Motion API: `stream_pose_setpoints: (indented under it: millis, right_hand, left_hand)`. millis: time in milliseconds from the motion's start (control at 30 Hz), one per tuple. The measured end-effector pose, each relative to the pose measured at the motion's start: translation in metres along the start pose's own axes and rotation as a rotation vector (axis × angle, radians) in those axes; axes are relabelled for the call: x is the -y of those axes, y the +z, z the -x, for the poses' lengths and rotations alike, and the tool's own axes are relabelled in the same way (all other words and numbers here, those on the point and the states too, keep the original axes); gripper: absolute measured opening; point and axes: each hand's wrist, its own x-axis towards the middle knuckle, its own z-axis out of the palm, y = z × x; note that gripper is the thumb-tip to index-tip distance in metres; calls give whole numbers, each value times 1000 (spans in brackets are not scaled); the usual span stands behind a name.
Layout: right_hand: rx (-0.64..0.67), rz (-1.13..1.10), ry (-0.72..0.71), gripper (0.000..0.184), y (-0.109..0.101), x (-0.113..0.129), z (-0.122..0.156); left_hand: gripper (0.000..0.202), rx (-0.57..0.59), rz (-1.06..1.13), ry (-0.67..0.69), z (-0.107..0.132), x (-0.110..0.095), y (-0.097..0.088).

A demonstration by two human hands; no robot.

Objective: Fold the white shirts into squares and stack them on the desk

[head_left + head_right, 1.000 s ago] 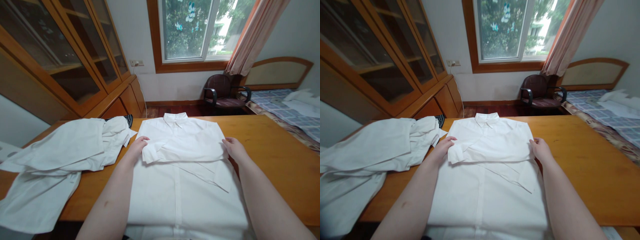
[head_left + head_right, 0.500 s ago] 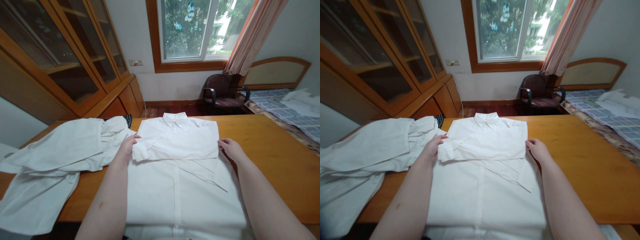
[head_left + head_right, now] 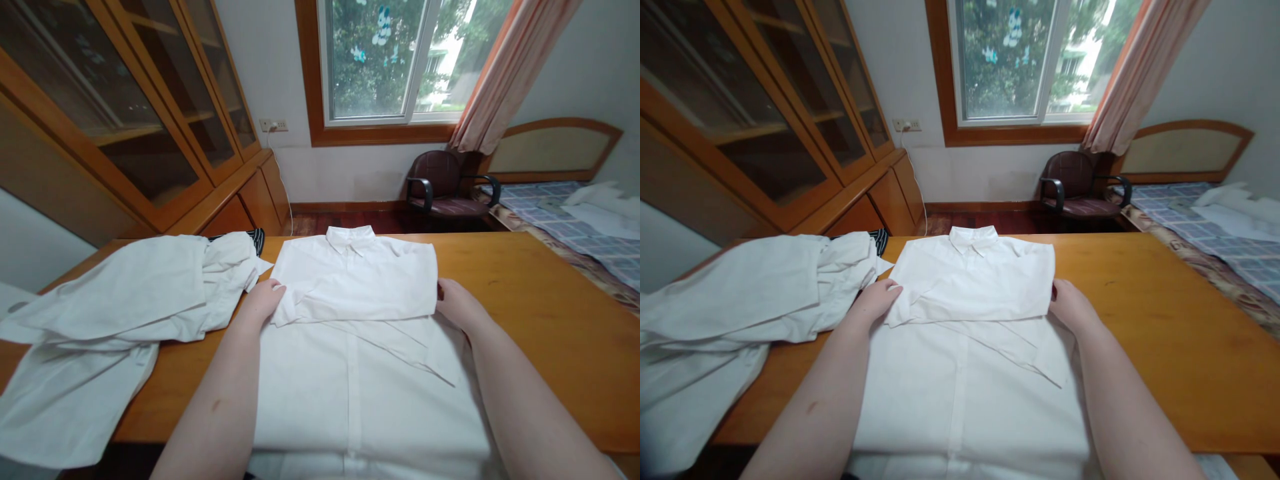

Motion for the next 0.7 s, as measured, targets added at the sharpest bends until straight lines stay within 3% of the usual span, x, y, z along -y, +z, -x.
stream_pose_setpoints:
  millis: [100,233,433,567,700]
  right_hand:
    - [-29,105,58,17,-4,3,1]
    - [-58,125,214,22,-12,-4,2]
    - [2,116,401,23,-12,-25,-3]
    - [-59,41,410,30,-6,-28,-9]
    - [-60,-138,331,44,2,-28,-11]
  left_hand:
    - [33,-9,13,18,-1,4,0]
    - [26,-17,74,-7,-4,12,2]
    - [21,98,-72,-70,-8,12,4]
    - [25,116,-140,-67,-8,9,4]
    - [28,92,-114,-55,-7,8,4]
